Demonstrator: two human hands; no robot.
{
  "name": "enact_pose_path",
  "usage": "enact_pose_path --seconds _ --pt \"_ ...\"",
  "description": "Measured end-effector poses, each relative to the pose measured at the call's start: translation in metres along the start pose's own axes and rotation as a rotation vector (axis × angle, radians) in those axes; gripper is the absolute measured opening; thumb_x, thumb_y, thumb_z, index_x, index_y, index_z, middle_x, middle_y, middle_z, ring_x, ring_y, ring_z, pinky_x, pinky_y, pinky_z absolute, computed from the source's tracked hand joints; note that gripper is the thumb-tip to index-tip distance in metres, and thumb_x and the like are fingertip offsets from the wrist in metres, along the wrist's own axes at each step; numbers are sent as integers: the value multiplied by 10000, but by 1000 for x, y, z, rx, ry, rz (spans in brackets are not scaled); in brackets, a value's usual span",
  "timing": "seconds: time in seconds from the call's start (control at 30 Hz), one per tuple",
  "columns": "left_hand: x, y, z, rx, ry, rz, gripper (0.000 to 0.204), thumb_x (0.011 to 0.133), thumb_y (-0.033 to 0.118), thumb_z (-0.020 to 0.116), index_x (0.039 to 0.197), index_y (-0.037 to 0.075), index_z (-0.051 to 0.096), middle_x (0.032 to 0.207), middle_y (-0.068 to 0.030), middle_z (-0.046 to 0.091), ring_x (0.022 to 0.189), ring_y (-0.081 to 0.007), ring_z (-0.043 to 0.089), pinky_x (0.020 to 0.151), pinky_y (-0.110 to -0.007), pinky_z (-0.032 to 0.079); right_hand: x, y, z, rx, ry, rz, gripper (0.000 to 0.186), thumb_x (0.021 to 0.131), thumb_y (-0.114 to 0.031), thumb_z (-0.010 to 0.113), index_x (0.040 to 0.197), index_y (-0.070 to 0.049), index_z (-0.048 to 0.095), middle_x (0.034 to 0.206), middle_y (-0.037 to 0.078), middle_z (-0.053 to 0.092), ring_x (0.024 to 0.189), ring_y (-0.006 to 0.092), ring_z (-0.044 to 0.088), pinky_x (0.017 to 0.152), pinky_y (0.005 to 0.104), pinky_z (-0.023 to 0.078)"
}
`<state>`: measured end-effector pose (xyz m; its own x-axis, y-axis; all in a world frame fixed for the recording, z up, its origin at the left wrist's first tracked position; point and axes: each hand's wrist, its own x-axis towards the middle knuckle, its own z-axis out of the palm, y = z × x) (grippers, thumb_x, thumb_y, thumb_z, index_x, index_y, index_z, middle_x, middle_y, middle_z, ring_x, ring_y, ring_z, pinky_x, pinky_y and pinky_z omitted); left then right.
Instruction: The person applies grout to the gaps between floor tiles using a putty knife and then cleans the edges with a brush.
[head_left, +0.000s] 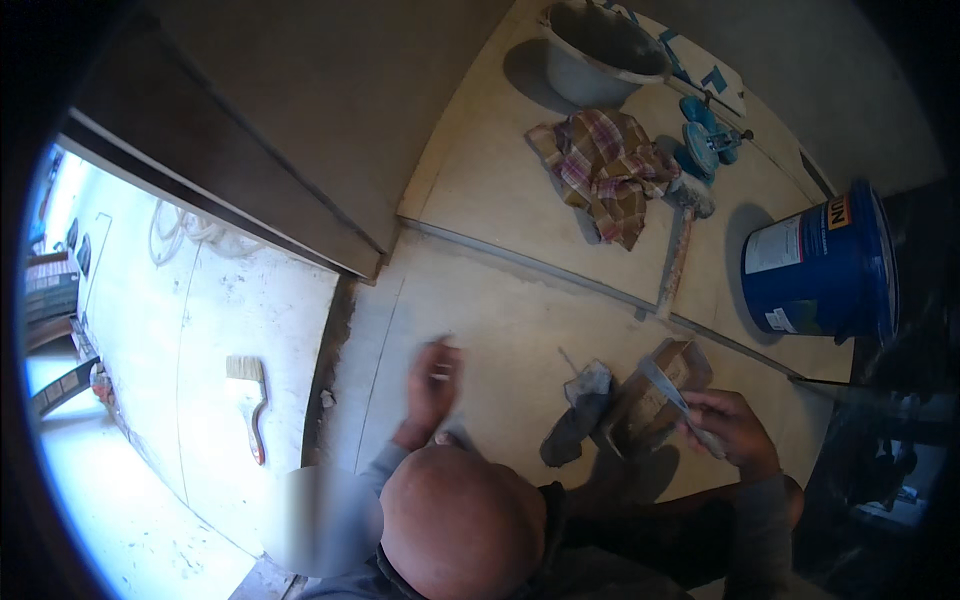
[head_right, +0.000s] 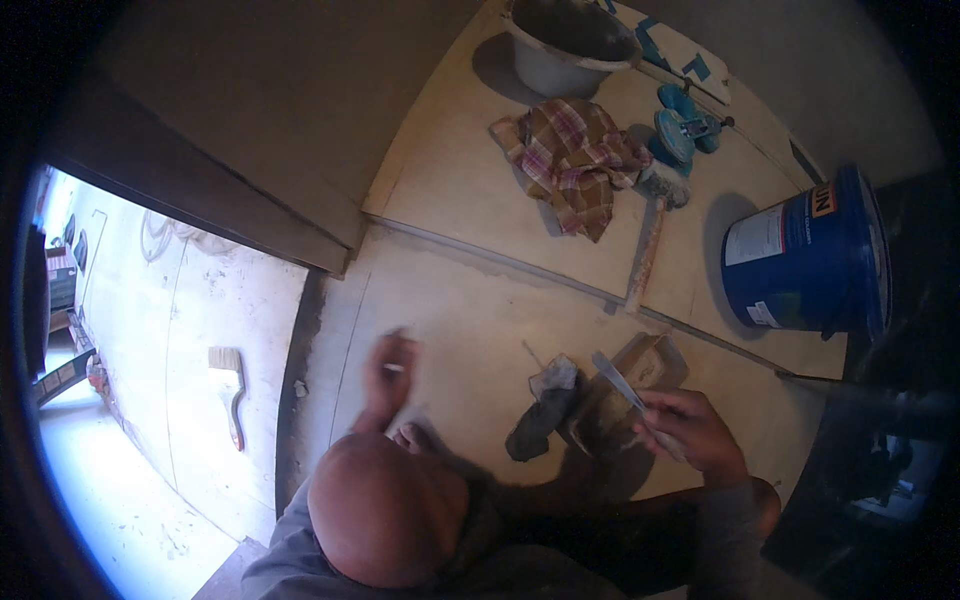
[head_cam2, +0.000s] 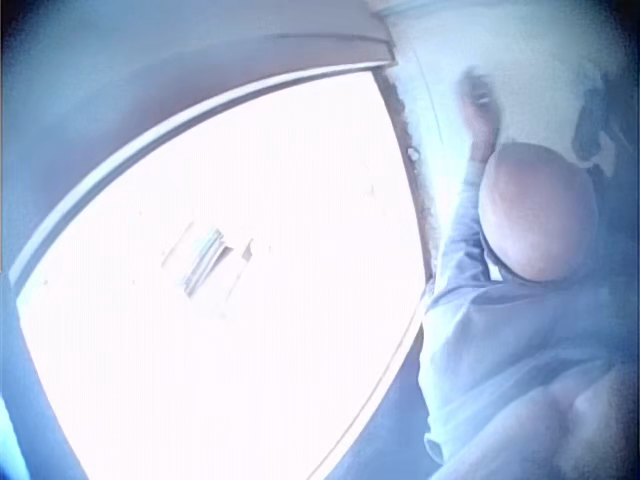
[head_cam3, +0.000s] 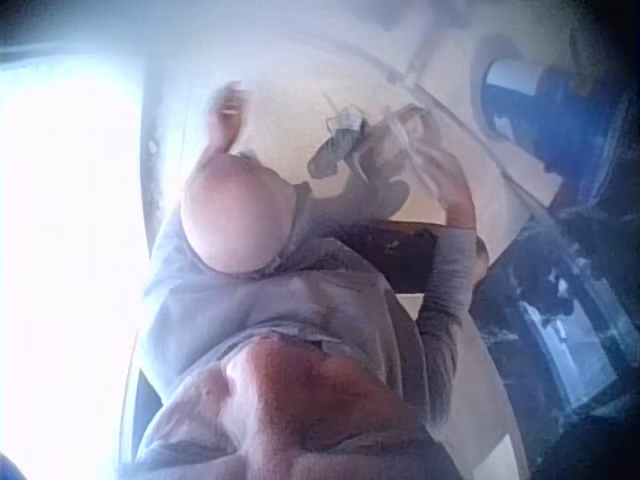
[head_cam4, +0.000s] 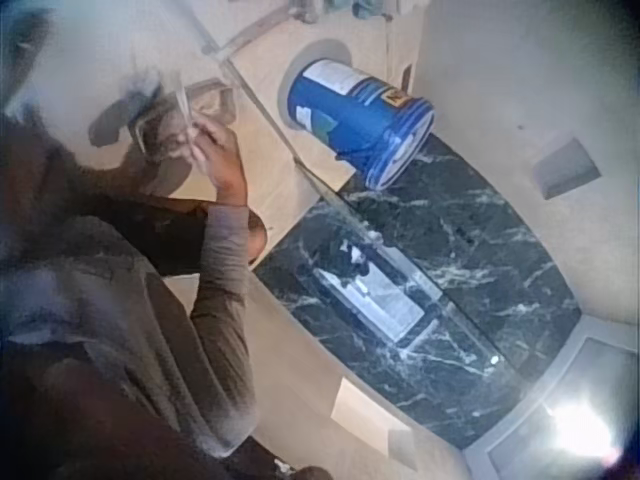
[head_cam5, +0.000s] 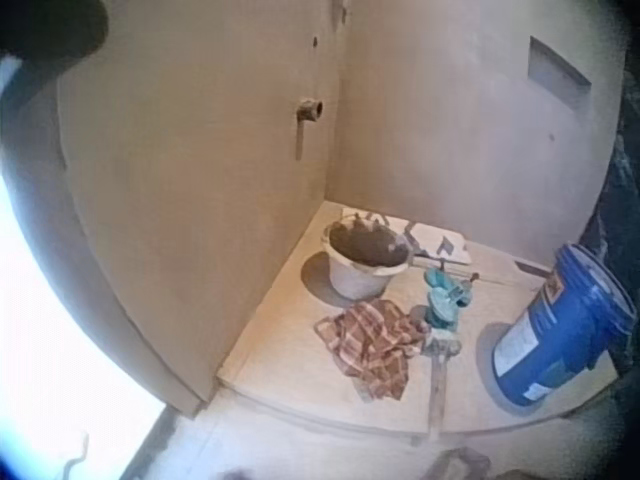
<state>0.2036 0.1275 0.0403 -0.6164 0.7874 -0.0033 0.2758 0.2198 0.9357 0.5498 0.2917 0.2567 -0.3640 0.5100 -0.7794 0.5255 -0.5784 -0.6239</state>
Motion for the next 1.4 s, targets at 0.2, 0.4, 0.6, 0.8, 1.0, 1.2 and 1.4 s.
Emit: enact_pose_path --seconds 0.2,0.4,0.6,0.8,1.0,1.2,1.4 --pt "23 -63 -177 604 553 86 230 905 146 609 1072 -13 603 863 -125 619 721 -203 587 607 -293 472 88 -26 111 72 -105 -82 459 893 -159 610 1291 36 491 918 125 639 712 146 609 598 252 504" --pt "24 -99 -219 644 461 130 194 883 120 631 1027 -3 594 754 -94 537 636 -208 509 593 -318 443 210 -14 220 -479 178 -693 402 879 -179 580 1237 2 559 781 158 654 731 310 644 696 363 520" --pt "23 -96 -217 660 455 125 229 880 175 640 1020 -1 596 770 -93 543 650 -201 524 603 -317 450 263 -28 296 -589 367 -487 430 880 -176 536 1275 -7 523 966 257 601 914 394 607 770 419 510" --pt "24 -90 -216 642 454 69 217 861 162 653 1001 9 590 763 -98 542 632 -219 531 582 -330 451 276 -39 338 -697 457 -466 505 871 -152 540 1343 -6 440 993 266 522 834 386 596 706 417 514" --pt "25 -87 -218 633 465 95 217 847 153 665 990 9 588 755 -95 543 622 -229 534 562 -341 447 281 -51 361 -694 442 -377 483 860 -81 502 1315 57 420 1037 297 521 915 427 576 816 436 488" --pt "29 -92 -216 657 473 126 212 842 156 669 981 19 588 757 -97 541 619 -240 533 567 -345 445 285 -64 341 -887 320 -329 377 812 -34 522 1148 133 482 1042 313 527 887 408 613 735 427 530" --pt "26 -87 -217 625 474 86 204 836 161 676 971 35 588 754 -90 538 621 -237 535 566 -341 442 262 -86 329 -992 233 -403 333 822 -40 518 1129 88 523 1069 318 539 935 430 602 796 445 519"
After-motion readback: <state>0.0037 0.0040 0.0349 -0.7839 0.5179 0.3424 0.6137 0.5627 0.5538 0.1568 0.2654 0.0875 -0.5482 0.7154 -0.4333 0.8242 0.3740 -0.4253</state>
